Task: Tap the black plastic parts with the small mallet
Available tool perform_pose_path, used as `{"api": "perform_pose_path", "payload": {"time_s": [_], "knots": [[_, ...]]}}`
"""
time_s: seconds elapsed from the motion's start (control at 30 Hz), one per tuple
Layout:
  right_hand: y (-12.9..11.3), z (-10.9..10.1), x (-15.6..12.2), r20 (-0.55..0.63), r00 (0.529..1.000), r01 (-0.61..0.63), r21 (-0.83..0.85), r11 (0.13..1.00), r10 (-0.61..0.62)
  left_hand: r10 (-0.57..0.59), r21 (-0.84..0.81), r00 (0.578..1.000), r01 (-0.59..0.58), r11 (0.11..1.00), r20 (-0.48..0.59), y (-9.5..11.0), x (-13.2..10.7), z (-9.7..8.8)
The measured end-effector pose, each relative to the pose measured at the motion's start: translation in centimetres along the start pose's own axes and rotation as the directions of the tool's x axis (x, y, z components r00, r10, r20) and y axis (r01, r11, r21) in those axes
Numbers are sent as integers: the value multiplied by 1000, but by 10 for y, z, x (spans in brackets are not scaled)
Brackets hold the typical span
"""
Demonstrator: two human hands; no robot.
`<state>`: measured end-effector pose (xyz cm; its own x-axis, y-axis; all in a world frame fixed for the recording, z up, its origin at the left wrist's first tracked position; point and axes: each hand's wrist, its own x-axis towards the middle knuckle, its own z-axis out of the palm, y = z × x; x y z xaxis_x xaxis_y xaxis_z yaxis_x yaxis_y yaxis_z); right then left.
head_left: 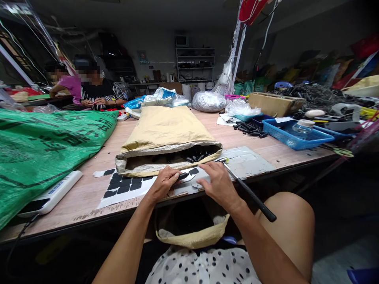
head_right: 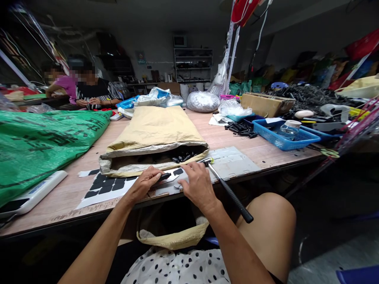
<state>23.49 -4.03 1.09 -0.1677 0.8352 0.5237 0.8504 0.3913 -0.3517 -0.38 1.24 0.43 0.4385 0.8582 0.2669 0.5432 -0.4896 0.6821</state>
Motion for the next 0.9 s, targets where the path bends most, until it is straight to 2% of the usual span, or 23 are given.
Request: {"api": "perform_pose_path", "payload": {"time_s": [0.1, 0.23, 0.4, 0.67, 0.9], "knots": [[-13, 17, 18, 55, 991, 116, 99, 988, -122, 20, 28, 999, -21, 999, 37, 0, -1, -1], [-17, 30, 27, 68, 984, 154, 114, 982, -162, 35, 45, 998, -37, 998, 60, 0, -1, -2], [-14, 33, 23, 92, 969, 224, 78, 971, -231, 46, 43, 997, -49, 998, 69, -1, 0, -1], [-14, 38, 22, 115, 932, 330, 118, 936, -343, 33, 44, 996, -37, 998, 88, -3, 0, -1], [-17, 42, 22, 104, 915, 379, 108, 919, -390, 46, 54, 993, -52, 997, 105, 2, 1, -2]]}}
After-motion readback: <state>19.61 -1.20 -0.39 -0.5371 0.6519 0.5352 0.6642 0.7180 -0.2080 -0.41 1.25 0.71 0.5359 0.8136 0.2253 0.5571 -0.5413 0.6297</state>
